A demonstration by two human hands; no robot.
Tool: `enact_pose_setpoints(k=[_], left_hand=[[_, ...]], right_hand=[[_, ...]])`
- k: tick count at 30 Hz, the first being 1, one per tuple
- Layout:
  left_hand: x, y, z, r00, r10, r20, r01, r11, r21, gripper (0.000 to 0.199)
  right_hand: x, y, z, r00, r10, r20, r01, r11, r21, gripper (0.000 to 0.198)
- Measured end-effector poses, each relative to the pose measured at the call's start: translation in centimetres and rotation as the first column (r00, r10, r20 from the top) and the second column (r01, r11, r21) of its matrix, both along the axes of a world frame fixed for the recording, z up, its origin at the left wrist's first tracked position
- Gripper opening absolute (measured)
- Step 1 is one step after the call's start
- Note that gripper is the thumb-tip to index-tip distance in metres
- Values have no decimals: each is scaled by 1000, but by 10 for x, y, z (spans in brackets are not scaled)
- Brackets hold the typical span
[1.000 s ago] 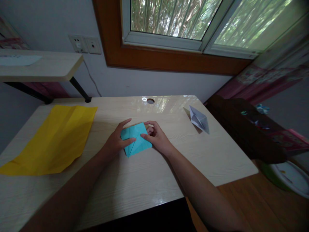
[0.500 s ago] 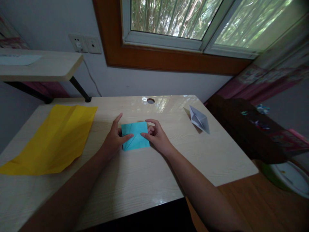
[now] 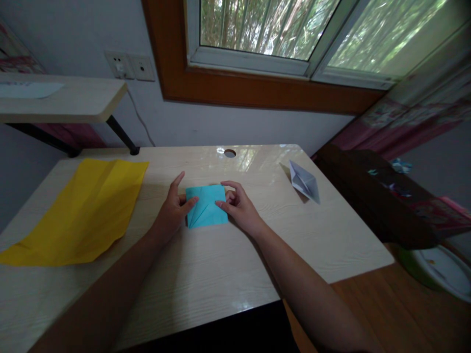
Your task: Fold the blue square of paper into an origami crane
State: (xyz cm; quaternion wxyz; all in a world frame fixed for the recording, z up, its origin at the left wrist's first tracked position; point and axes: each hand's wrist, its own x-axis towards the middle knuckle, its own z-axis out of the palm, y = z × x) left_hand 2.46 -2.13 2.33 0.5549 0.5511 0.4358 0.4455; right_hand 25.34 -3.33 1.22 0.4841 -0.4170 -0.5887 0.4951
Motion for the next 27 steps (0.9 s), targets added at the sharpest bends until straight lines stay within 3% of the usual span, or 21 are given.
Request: enact_pose_setpoints(k=[3,6,8,10,15,22,27], left_hand=[[1,1,-3,999,-12,33,11,1000,25,89],[2,3,-9,996,-30,80,25,997,68,95],[2,4,-14,997,-58,50,53,994,97,98],[2,4,-16,996,-92,-12,93,989,118,88],[-1,4,-15,988,-79,-134,96,988,119,60],[-2,5,-12,990,-26,-142,43,992,117,51],[-3,5,-12,989,-14,-147,34,990,135,56]], right_hand=[[1,1,0,999,-48,7,48,999,18,49],[2,3,0,992,-127,-7,127,991,35,45],[3,4,-1,985,-171,-17,172,984,46,42],[4,5,-2,981,-195,-18,195,979,56,38],[4,4,-1,984,-176,26,174,983,52,34],[2,1,6,980,-167,108,164,986,36,32],[2,-1,8,969,-167,183,159,986,57,34]])
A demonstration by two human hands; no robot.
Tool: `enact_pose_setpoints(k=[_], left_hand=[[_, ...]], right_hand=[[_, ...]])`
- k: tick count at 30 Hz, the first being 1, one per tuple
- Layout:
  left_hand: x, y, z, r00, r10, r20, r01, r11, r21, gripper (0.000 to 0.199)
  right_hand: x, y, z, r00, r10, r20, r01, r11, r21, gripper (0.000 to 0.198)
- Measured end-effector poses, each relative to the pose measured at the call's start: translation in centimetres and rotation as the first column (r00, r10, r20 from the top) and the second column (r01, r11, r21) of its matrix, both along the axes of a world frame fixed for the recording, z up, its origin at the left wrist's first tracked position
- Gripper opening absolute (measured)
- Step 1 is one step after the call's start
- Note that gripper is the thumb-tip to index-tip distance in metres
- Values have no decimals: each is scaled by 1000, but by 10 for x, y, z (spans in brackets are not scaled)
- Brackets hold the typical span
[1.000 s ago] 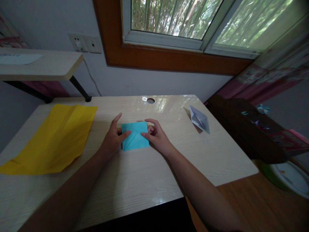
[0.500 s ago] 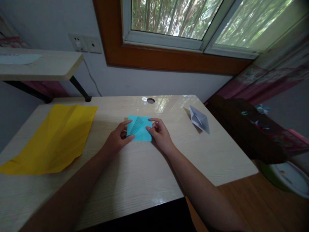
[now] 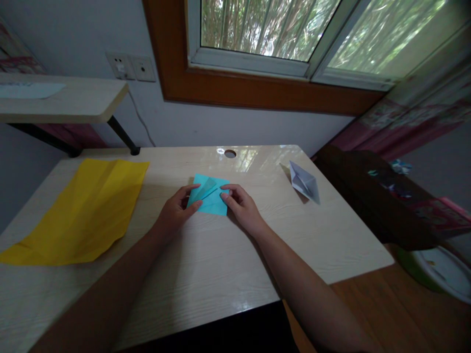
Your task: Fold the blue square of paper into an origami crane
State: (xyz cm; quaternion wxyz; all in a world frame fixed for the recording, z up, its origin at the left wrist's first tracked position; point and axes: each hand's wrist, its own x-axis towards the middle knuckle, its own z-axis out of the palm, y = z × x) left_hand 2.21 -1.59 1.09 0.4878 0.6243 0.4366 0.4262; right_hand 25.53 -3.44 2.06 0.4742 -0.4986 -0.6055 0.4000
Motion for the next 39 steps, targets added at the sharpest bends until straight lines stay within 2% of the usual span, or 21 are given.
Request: enact_pose_setpoints(k=[4,7,18,22,26,31,33,39], left_hand=[[0,0,2,1000,18,-18,-18,999,35,55],[-1,0,3,999,23,-25,-22,999,37,53],[-1,0,4,992,56,-111,-45,993,106,47],[-2,-2,5,978,87,-190,-48,978,202,44],[-4,-5,8,931,174,-322,-45,928,371,40],[-4,-9,8,873,259,-413,26,821,570,39],[-4,-10,8,860,276,-429,54,787,615,38],[-3,-9,8,845,267,-463,131,736,664,37]], right_hand=[[1,2,2,997,9,79,-18,994,110,28],[2,4,3,995,21,98,-39,982,186,32],[2,1,5,996,44,72,-53,991,123,32],[2,-1,5,998,43,35,-48,990,136,31],[0,-3,5,998,39,56,-47,989,138,30],[-2,-4,1,991,19,130,-48,974,222,21],[-3,-4,0,988,-9,152,-31,965,261,18],[-1,-3,1,958,-114,263,-1,915,402,9]])
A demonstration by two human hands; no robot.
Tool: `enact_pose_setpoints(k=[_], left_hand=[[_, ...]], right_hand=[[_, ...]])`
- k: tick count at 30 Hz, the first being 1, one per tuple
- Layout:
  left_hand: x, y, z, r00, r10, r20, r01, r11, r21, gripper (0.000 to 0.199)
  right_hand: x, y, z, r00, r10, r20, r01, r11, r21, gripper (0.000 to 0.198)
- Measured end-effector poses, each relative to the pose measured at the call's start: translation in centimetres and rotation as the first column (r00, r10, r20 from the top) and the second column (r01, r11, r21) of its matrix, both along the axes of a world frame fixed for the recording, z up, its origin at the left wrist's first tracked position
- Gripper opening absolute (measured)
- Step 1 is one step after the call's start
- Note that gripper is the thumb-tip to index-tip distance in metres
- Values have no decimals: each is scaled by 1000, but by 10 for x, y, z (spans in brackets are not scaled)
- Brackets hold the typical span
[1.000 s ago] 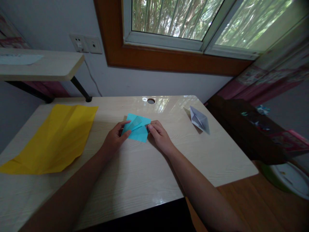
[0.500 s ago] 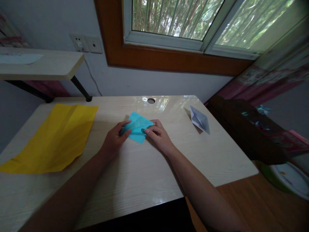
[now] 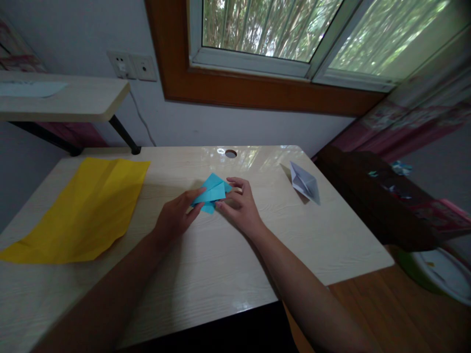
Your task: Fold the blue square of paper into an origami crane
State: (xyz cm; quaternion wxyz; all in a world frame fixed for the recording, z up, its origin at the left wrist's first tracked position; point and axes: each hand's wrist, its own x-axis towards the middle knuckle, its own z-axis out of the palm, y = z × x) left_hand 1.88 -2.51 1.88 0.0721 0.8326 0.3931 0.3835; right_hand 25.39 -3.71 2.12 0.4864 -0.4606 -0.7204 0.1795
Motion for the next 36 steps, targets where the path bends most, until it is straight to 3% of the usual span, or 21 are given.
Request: enact_pose_setpoints(k=[11,19,36], left_hand=[[2,-1,1,1000,13,1,-13,999,39,36],[2,-1,0,999,39,30,-38,998,-43,38],[3,0,-1,997,39,70,-28,988,-150,38]], right_hand=[[-1,1,1,990,-37,134,21,993,119,5],[-2,-2,5,980,-8,196,-22,988,150,8],[-2,0,-1,974,63,217,-81,994,73,8]])
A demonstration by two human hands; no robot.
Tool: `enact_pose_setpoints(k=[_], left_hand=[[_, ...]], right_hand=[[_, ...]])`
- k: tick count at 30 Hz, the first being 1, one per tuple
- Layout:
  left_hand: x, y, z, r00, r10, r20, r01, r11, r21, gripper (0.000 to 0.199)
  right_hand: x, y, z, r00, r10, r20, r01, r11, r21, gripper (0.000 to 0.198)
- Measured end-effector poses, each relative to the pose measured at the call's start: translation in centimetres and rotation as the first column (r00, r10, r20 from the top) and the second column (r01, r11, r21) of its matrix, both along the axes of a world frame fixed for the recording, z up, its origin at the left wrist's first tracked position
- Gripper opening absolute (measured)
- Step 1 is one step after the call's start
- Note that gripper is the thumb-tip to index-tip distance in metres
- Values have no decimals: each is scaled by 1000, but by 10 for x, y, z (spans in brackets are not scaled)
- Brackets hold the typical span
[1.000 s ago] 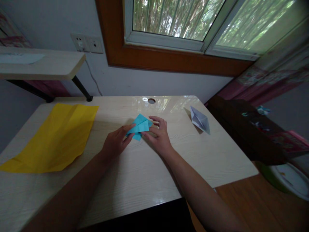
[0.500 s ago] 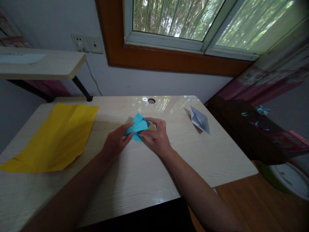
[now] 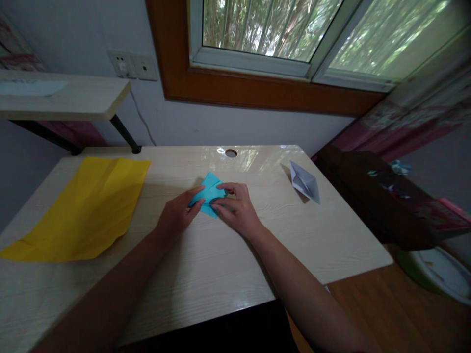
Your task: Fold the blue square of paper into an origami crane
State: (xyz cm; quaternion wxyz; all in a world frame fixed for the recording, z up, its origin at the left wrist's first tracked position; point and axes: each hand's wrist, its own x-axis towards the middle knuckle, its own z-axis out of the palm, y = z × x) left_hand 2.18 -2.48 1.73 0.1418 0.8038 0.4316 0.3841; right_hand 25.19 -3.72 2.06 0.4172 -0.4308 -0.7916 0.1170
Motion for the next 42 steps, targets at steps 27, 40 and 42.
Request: enact_pose_setpoints(k=[27,40,42], left_hand=[[0,4,1,989,-52,140,75,984,-163,37],[-2,6,1,982,38,184,11,966,-259,34],[-1,7,1,977,43,209,17,961,-276,32]], right_hand=[[2,-2,1,996,-47,-73,51,997,54,11],[1,-5,9,981,-84,-172,100,991,86,9],[0,-5,10,972,-114,-204,134,987,88,8]])
